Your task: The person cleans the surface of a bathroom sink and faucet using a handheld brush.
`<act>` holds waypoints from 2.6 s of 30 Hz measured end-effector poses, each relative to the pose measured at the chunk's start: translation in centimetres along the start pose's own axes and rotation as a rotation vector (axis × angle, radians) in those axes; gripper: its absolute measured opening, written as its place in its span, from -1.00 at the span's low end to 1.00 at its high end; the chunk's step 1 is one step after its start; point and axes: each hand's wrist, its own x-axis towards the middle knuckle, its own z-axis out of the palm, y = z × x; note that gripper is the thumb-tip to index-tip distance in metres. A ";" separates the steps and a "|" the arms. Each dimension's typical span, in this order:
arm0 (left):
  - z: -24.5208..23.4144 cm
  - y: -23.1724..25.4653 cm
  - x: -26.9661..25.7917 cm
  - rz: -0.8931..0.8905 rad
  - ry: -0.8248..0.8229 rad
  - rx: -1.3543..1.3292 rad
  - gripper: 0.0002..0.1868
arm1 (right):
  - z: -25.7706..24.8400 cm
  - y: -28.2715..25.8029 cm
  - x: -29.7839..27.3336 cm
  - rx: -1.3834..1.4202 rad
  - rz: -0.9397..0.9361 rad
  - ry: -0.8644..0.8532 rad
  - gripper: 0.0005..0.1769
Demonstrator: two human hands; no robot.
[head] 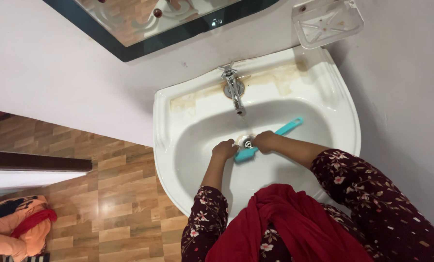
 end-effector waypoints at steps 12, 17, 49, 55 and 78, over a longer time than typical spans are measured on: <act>-1.6 2.3 -2.0 -0.021 -0.004 -0.007 -0.32 | -1.7 -2.7 -1.8 -0.015 -0.120 -0.291 -0.67; -1.5 2.3 -2.0 -0.036 0.006 -0.009 -0.32 | -0.3 0.7 -0.1 -0.095 0.119 0.009 -0.77; -1.9 2.4 -2.2 -0.127 0.014 -0.032 -0.27 | -0.1 0.3 0.1 -0.072 0.054 -0.100 -0.64; -1.5 2.0 -1.6 -0.117 0.055 -0.049 -0.27 | -4.3 -2.2 -3.2 -0.008 0.075 -0.166 -0.56; -1.5 2.3 -1.7 -0.117 0.008 -0.025 -0.28 | -2.6 -1.6 -1.5 0.062 0.090 -0.044 -0.67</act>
